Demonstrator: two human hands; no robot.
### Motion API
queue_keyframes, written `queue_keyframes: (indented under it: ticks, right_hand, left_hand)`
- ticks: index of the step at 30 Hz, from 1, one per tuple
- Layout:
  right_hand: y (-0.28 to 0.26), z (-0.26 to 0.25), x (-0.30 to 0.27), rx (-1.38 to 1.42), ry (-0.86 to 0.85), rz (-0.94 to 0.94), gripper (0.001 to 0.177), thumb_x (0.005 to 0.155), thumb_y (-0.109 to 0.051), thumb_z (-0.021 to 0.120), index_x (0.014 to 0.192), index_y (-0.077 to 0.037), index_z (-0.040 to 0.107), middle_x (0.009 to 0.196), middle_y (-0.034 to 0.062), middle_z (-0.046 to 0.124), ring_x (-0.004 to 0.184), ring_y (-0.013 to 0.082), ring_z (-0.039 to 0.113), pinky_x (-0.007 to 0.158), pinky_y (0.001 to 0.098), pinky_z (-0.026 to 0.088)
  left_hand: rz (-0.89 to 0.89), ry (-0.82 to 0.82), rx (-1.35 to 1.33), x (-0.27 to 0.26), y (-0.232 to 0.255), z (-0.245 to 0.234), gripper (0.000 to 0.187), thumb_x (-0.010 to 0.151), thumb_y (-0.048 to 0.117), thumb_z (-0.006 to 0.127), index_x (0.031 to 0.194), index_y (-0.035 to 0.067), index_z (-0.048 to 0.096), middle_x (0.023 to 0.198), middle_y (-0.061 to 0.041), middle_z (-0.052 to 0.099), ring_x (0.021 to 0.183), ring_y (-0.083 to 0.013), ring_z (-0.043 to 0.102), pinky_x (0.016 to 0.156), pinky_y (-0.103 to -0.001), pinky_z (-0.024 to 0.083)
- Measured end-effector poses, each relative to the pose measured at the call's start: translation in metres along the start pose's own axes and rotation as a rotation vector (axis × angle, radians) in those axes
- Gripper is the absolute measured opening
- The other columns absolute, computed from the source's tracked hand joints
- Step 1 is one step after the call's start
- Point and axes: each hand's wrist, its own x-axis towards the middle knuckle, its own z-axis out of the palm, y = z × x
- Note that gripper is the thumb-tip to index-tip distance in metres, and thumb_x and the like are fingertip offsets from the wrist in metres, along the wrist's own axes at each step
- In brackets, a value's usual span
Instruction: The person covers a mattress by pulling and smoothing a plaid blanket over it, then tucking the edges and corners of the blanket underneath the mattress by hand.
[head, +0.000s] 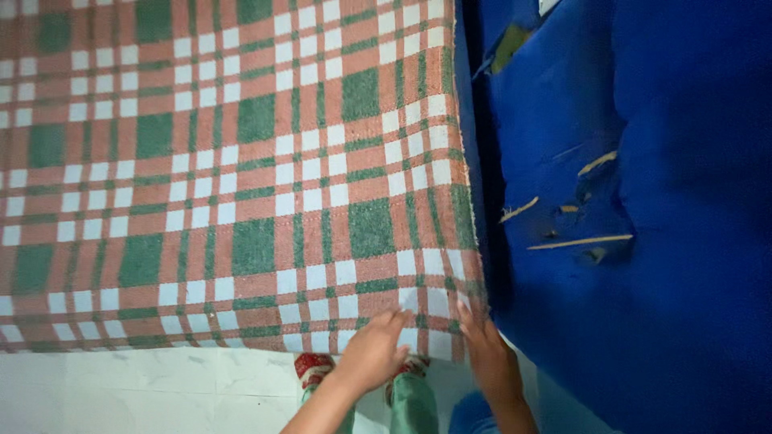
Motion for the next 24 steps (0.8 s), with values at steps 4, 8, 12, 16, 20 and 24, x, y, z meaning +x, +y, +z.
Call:
queue_keyframes:
  ticks: [4,8,12,16,20,24]
  right_hand:
    - [0.033,-0.005,-0.016,0.062,-0.228,0.171,0.057,0.093,-0.009,0.057,0.149,-0.019,0.052,0.122,0.0179,0.066,0.095,0.0276,0.069,0.078,0.0384,0.058]
    - [0.079,0.033,-0.054,0.138,-0.18,0.319,0.058,0.09,-0.002,0.055,0.147,-0.013,0.054,0.12,0.023,0.067,0.101,0.0342,0.068,0.084,0.0441,0.056]
    - [0.132,0.105,-0.048,0.036,-0.452,0.603,0.056,0.094,-0.009,0.055,0.15,-0.012,0.048,0.119,0.0227,0.068,0.1,0.0352,0.07,0.086,0.0455,0.057]
    - [0.138,0.149,-0.051,-0.004,-0.62,0.708,0.056,0.098,-0.016,0.056,0.153,-0.011,0.042,0.119,0.0224,0.069,0.1,0.0361,0.071,0.087,0.0468,0.058]
    - [0.149,0.138,-0.013,0.009,-0.644,0.762,0.067,0.096,-0.022,0.063,0.156,-0.013,0.034,0.121,0.0249,0.066,0.102,0.0395,0.069,0.092,0.0505,0.055]
    - [0.138,0.105,0.004,-0.202,-0.754,0.402,0.064,0.091,-0.024,0.065,0.149,-0.01,0.041,0.121,0.021,0.067,0.103,0.0345,0.071,0.092,0.0484,0.056]
  left_hand:
    - [-0.104,-0.143,0.006,0.032,0.007,0.014,0.087,0.085,0.021,0.073,0.16,0.018,0.028,0.17,-0.017,0.007,0.154,-0.0438,0.008,0.119,-0.052,0.028]
    - [-0.001,-0.157,-0.036,0.065,-0.002,0.07,0.087,0.085,0.027,0.076,0.159,0.016,0.032,0.169,-0.02,0.01,0.155,-0.0451,0.011,0.122,-0.053,0.025]
    - [-0.057,-0.222,-0.03,0.071,-0.005,0.109,0.078,0.09,0.027,0.072,0.156,0.01,0.035,0.17,-0.019,0.012,0.155,-0.0443,0.012,0.12,-0.058,0.024]
    - [0.04,-0.033,-0.159,0.04,-0.034,0.122,0.049,0.097,0.02,0.066,0.143,0.004,0.057,0.159,-0.025,0.042,0.154,-0.0431,0.032,0.118,-0.053,0.035]
    - [-0.123,0.005,-0.161,-0.011,-0.095,0.108,0.049,0.085,0.015,0.068,0.132,0.004,0.058,0.156,-0.022,0.044,0.143,-0.0406,0.04,0.111,-0.05,0.041]
    - [-0.347,0.031,-0.135,-0.059,-0.152,0.102,0.053,0.088,0.019,0.071,0.138,0.01,0.057,0.151,-0.02,0.046,0.143,-0.0405,0.038,0.115,-0.048,0.038]
